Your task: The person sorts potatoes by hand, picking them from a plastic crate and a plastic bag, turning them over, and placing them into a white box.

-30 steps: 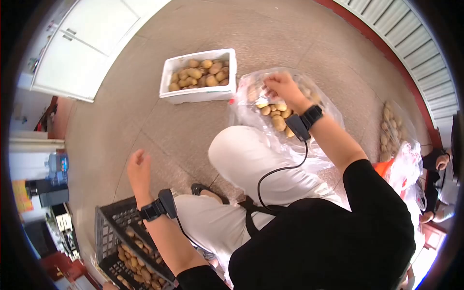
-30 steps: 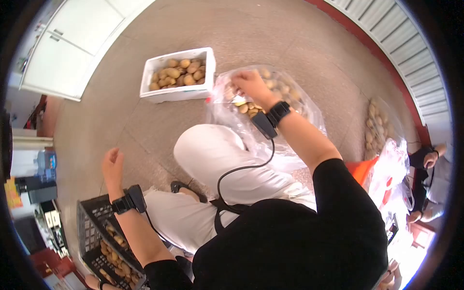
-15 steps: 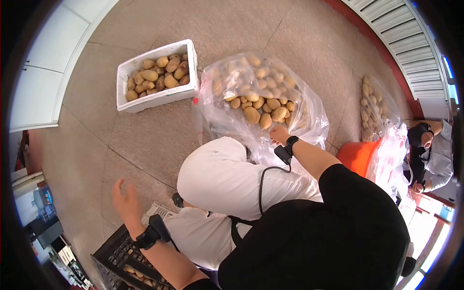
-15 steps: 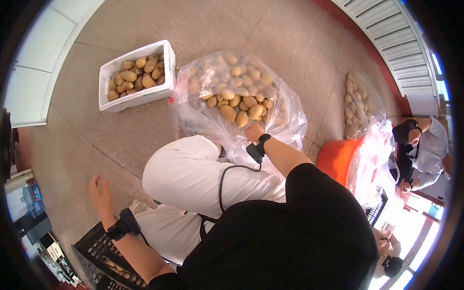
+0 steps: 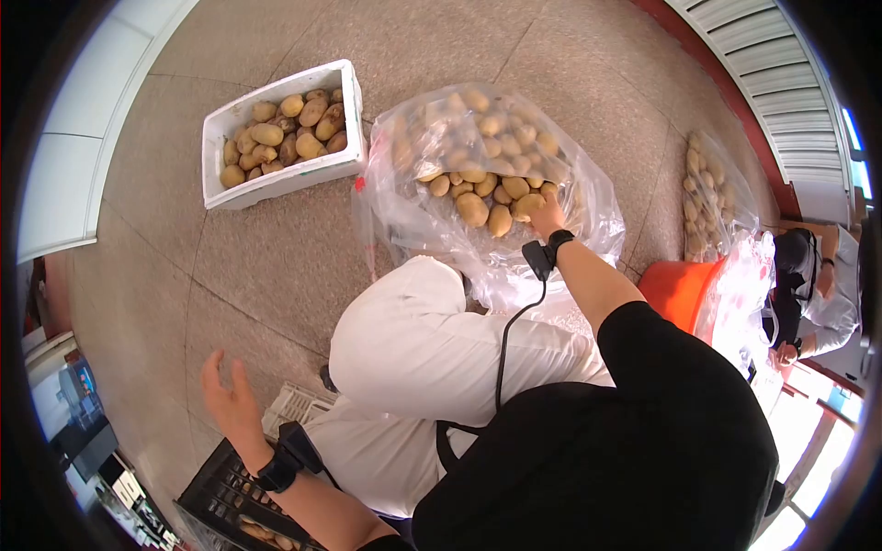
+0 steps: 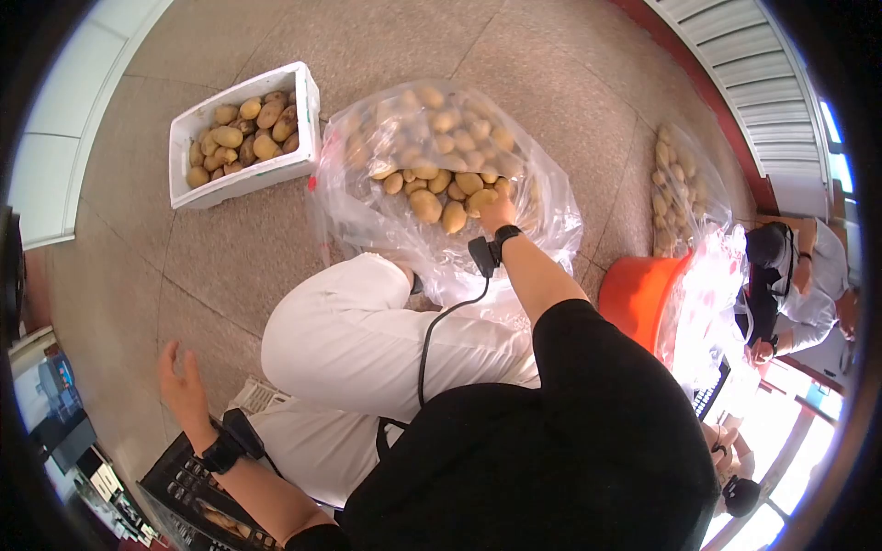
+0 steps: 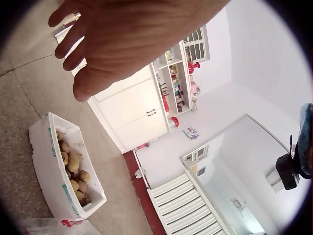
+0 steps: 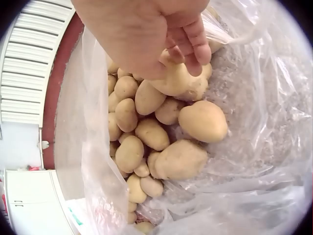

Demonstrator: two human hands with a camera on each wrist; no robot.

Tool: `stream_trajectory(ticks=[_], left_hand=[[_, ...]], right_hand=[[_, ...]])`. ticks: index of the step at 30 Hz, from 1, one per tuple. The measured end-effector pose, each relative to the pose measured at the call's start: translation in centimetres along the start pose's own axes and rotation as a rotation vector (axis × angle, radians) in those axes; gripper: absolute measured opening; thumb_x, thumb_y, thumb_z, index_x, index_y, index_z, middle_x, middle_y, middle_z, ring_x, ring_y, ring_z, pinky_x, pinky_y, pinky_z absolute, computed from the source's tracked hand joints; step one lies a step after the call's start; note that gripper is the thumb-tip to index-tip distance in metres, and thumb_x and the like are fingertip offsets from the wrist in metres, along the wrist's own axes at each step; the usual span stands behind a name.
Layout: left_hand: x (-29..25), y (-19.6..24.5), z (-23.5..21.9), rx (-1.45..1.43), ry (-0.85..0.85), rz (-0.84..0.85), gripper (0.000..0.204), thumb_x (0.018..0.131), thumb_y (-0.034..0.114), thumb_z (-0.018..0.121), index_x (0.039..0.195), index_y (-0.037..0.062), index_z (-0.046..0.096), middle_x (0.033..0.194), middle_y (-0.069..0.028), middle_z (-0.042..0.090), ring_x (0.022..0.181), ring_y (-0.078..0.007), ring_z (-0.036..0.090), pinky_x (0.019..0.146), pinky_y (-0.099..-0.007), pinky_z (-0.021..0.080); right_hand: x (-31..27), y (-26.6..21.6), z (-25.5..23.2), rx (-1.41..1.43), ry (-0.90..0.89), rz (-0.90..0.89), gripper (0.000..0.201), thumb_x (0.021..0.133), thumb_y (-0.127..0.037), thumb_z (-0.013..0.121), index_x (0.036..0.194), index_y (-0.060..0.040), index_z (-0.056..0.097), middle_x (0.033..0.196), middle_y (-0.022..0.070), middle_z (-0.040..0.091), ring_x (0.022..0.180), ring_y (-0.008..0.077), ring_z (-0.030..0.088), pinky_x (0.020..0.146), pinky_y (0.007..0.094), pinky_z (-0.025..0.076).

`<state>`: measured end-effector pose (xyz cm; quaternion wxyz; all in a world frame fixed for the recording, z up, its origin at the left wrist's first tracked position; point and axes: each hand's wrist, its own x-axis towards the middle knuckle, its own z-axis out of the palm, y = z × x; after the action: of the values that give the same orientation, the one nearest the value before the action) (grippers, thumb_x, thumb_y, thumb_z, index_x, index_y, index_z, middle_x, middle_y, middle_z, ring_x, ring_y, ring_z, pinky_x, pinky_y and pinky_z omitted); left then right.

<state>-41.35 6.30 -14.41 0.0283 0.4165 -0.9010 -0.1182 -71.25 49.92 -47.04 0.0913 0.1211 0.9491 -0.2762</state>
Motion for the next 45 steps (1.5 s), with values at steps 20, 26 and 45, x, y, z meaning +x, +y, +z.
stream_trajectory(ticks=[20,26,45], left_hand=[[0.0,0.4,-0.3,-0.017,0.024,-0.009,0.035,0.083,0.021,0.056,0.112,0.0020,0.055,0.112,-0.0154,0.056,0.106,-0.0265,0.052,0.090,-0.0347,0.039],[0.1,-0.8,-0.1,0.025,0.015,0.082,0.035,0.082,0.020,0.057,0.113,0.0034,0.055,0.113,-0.0153,0.056,0.105,-0.0273,0.052,0.089,-0.0354,0.040],[0.4,-1.1,1.8,-0.134,0.181,-0.014,0.029,0.073,0.017,0.063,0.098,0.0025,0.056,0.093,-0.0180,0.056,0.089,-0.0346,0.054,0.075,-0.0423,0.045]], right_hand=[[-5.5,2.0,-3.8,1.045,-0.901,0.632,0.038,0.078,-0.020,0.061,0.109,-0.0071,0.044,0.096,0.0170,0.056,0.083,0.0314,0.060,0.061,0.0405,0.053],[-4.8,-0.4,-0.8,1.263,-0.882,0.758,0.037,0.077,-0.027,0.062,0.104,-0.0053,0.051,0.095,0.0169,0.058,0.084,0.0334,0.058,0.062,0.0440,0.050],[1.9,0.0,4.1,0.515,-0.886,0.498,0.026,0.081,-0.027,0.058,0.092,-0.0040,0.055,0.079,0.0071,0.059,0.069,0.0215,0.059,0.055,0.0349,0.049]])
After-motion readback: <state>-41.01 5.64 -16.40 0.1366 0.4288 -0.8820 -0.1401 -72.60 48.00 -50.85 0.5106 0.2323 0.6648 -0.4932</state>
